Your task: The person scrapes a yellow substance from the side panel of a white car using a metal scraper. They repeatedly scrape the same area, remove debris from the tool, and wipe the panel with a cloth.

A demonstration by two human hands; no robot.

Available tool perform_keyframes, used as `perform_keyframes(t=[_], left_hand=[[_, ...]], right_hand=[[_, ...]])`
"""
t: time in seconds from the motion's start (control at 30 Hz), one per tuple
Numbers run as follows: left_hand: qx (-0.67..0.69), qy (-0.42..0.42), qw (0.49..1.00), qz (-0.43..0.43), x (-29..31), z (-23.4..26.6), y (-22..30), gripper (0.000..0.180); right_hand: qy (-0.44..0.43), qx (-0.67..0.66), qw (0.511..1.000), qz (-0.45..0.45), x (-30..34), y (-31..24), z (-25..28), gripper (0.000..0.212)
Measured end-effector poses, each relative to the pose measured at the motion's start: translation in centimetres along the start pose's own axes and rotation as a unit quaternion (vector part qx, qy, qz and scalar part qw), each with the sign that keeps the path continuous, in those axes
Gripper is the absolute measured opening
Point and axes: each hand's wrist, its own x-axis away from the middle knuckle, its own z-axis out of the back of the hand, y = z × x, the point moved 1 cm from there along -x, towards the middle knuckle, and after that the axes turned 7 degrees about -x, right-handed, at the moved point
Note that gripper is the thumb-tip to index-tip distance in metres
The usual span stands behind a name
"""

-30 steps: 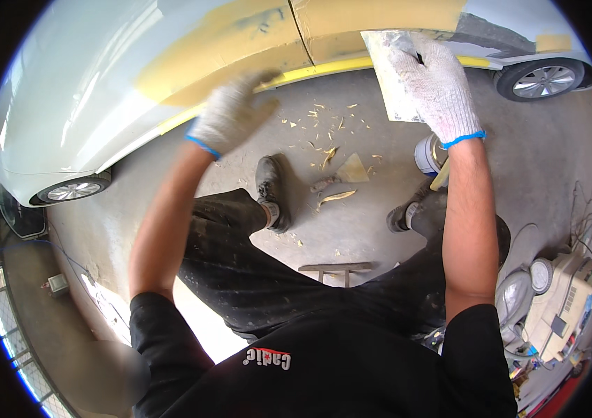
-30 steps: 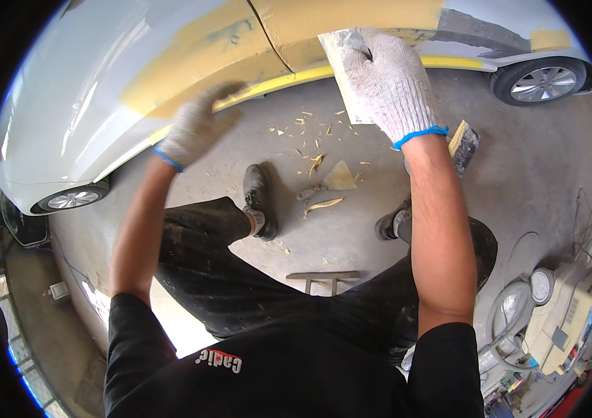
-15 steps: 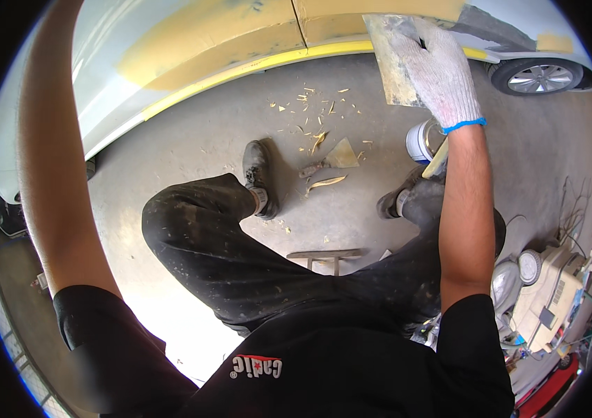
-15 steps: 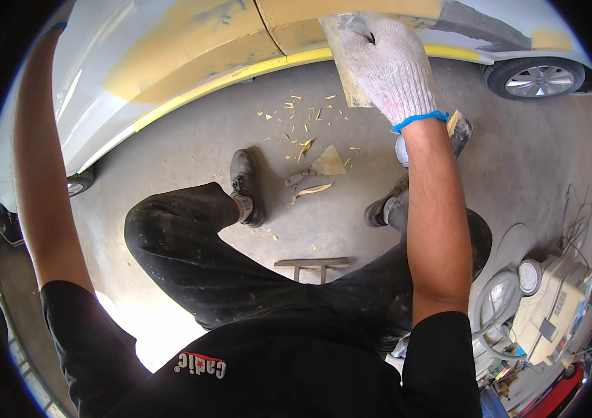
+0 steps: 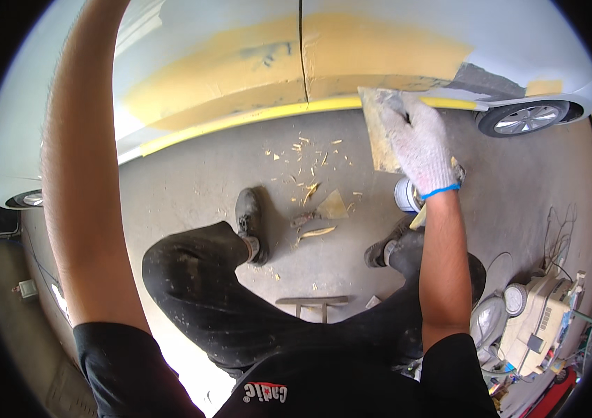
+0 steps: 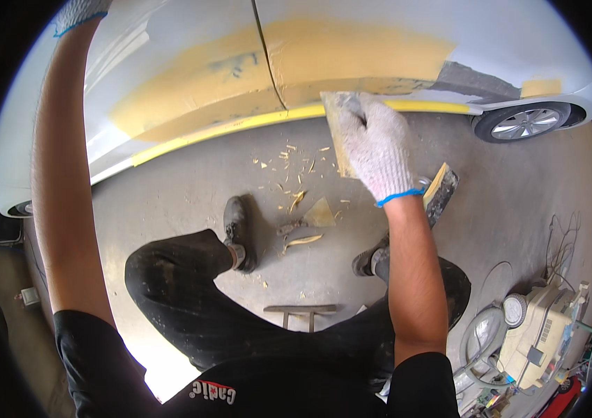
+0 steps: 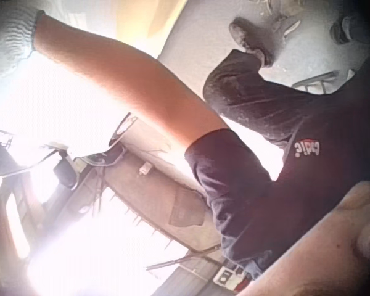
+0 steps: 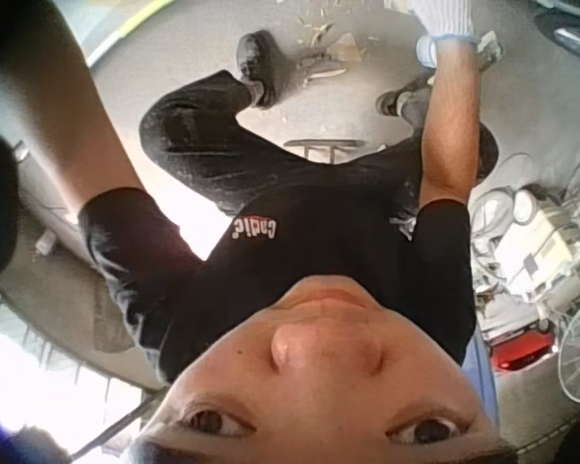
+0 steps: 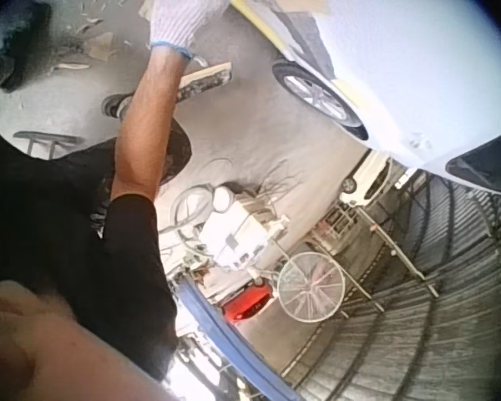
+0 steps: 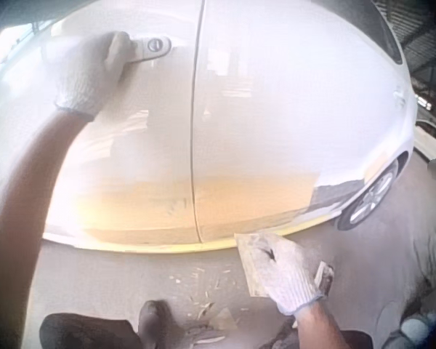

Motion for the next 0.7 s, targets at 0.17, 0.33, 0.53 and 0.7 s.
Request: perform_keyframes(t=[0.17, 0.33, 0.53, 0.7], left_hand=[[0.012, 0.014, 1.000, 0.003, -1.1, -0.4, 0.5, 0.028], [0.018, 0.034, 0.999, 0.003, -1.7, -0.4, 0.4, 0.027], [0.026, 0.094, 0.995, -0.005, -2.6, 0.3, 0.4, 0.026], [0.039, 0.224, 0.973, -0.034, -4.3, 2.6, 1.0, 0.025]], right_hand=[[0.028, -0.009, 0.999, 0.034, -0.2, 0.9, -0.4, 0.036], [0.020, -0.026, 0.999, 0.037, -0.4, 0.6, -0.2, 0.034], [0.011, -0.009, 1.000, 0.023, -0.2, 0.6, -0.1, 0.033], [0.051, 0.000, 0.996, 0.073, -0.1, 1.2, -0.2, 0.028]])
